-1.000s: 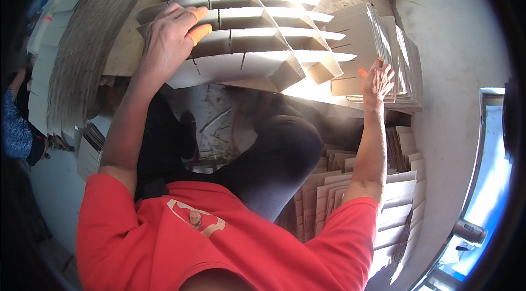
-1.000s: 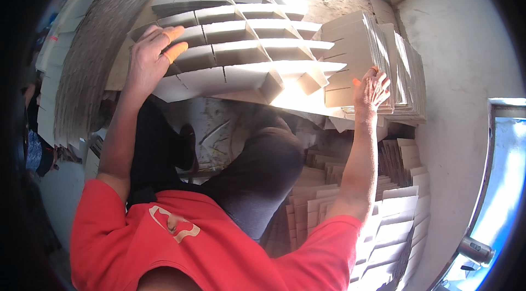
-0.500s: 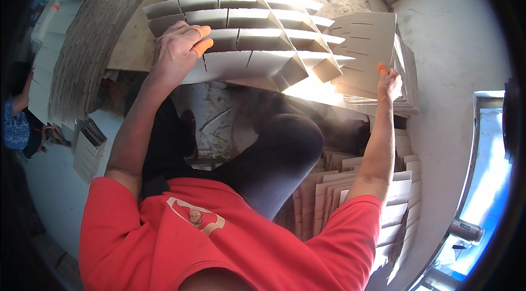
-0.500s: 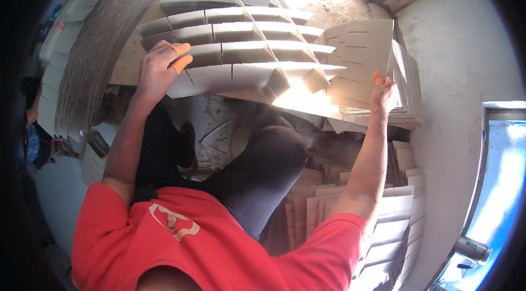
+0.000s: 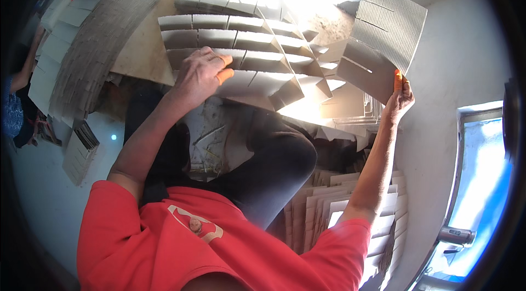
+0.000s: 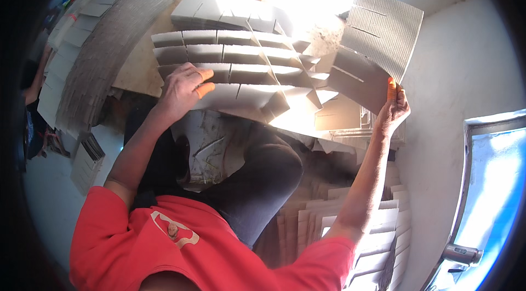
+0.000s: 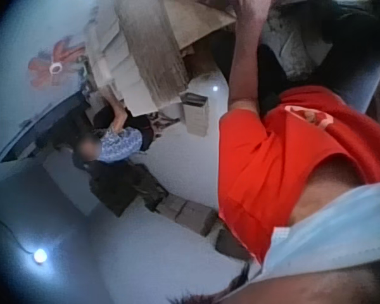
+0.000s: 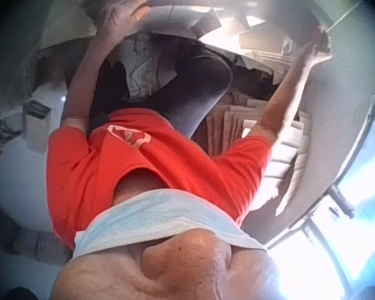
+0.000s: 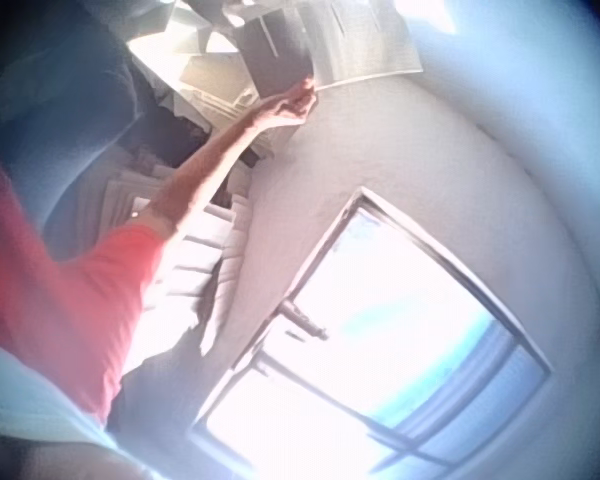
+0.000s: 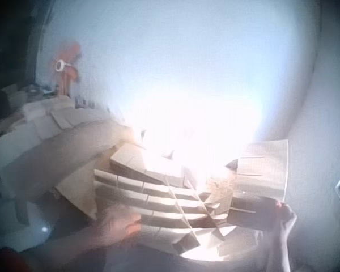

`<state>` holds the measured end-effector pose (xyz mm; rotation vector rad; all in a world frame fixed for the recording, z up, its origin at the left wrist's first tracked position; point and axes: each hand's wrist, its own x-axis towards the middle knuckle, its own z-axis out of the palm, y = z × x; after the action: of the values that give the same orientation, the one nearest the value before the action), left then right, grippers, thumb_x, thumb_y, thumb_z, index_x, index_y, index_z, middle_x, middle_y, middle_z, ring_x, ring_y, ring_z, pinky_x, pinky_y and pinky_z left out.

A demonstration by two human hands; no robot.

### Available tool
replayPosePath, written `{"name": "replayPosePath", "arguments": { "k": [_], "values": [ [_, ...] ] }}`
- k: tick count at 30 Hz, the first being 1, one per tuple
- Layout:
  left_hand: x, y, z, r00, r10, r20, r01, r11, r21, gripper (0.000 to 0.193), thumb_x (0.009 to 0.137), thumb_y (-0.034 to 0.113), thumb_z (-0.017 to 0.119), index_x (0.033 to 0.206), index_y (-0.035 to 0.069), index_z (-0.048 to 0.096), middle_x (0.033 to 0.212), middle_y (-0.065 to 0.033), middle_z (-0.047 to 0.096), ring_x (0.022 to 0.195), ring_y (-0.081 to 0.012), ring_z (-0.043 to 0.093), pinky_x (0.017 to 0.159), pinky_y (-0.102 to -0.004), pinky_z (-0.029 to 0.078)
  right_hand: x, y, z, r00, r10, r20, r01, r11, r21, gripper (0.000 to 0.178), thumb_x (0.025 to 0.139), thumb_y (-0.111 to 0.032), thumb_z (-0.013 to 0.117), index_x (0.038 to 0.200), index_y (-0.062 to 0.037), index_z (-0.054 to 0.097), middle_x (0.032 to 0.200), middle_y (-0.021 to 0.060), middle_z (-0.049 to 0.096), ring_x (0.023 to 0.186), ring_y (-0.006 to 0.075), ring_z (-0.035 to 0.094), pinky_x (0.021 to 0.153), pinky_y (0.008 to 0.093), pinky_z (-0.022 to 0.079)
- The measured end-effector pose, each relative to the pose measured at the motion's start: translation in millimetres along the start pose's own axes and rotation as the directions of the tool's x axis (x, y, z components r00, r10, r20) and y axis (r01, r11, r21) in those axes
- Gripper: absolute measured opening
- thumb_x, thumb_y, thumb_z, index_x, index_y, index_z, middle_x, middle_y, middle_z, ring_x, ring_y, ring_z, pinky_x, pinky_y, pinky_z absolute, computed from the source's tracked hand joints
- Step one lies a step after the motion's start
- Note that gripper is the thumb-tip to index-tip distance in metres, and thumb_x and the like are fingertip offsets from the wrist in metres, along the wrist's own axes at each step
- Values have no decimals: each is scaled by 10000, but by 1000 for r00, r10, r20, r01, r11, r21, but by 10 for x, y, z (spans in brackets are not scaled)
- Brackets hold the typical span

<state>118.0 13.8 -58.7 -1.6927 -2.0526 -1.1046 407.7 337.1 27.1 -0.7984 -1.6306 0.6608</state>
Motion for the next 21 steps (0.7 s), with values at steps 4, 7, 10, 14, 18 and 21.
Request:
{"name": "replayPosePath", "arguments": {
  "k": [4, 7, 10, 14, 18, 21],
  "values": [
    [-12, 22, 75, 999, -3, 52, 1, 999, 32, 318, 701, 150, 762, 968, 10, 662, 898, -97, 676, 838, -261, 610, 766, -373, 498, 33, -257, 116, 997, 20, 72, -25, 997, 68, 146, 885, -136, 674, 886, 10, 678, 742, -32, 603, 693, 44, 496, 659, 182, 397],
    [-38, 9, 110, 988, -31, 154, 23, 998, 53, 329, 711, 176, 749, 977, 6, 660, 887, -102, 673, 848, -268, 605, 781, -385, 483, 8, -429, 224, 967, 63, 248, -115, 972, 203, 174, 875, -81, 670, 1007, 29, 640, 835, 13, 651, 758, 56, 544, 727, 192, 425],
    [-126, -92, 173, 980, -32, 196, 21, 998, 58, 305, 705, 137, 738, 968, 3, 660, 861, -100, 670, 841, -267, 609, 766, -391, 484, -218, -849, 523, 895, 131, 428, -172, 983, 60, 351, 864, -66, 669, 1189, 32, 580, 898, 74, 694, 840, 74, 596, 788, 200, 444],
    [-200, -201, 292, 989, -25, 146, 26, 1000, -2, 220, 707, 82, 710, 914, 25, 663, 790, -84, 661, 782, -268, 614, 691, -383, 498, -371, -1024, 798, 808, 2, 590, -8, 1000, 7, 443, 842, -113, 681, 1247, 22, 564, 769, 32, 694, 688, 35, 562, 662, 174, 440],
    [-223, -215, 354, 991, -1, 137, 9, 998, -58, 125, 724, 49, 651, 847, 30, 644, 765, -79, 652, 741, -267, 600, 633, -377, 488, -447, -1043, 1014, 766, -23, 643, 177, 968, -176, 442, 808, -121, 722, 1214, 3, 602, 764, 65, 693, 635, 41, 524, 609, 224, 462],
    [-236, -241, 367, 992, 12, 127, -9, 999, -31, 96, 729, 41, 628, 825, 33, 633, 759, -78, 649, 726, -268, 593, 625, -381, 483, -506, -1004, 1188, 729, -26, 684, 218, 956, -196, 435, 821, -118, 711, 1228, -16, 596, 893, 105, 715, 703, 61, 586, 656, 234, 489]
  ]
}}
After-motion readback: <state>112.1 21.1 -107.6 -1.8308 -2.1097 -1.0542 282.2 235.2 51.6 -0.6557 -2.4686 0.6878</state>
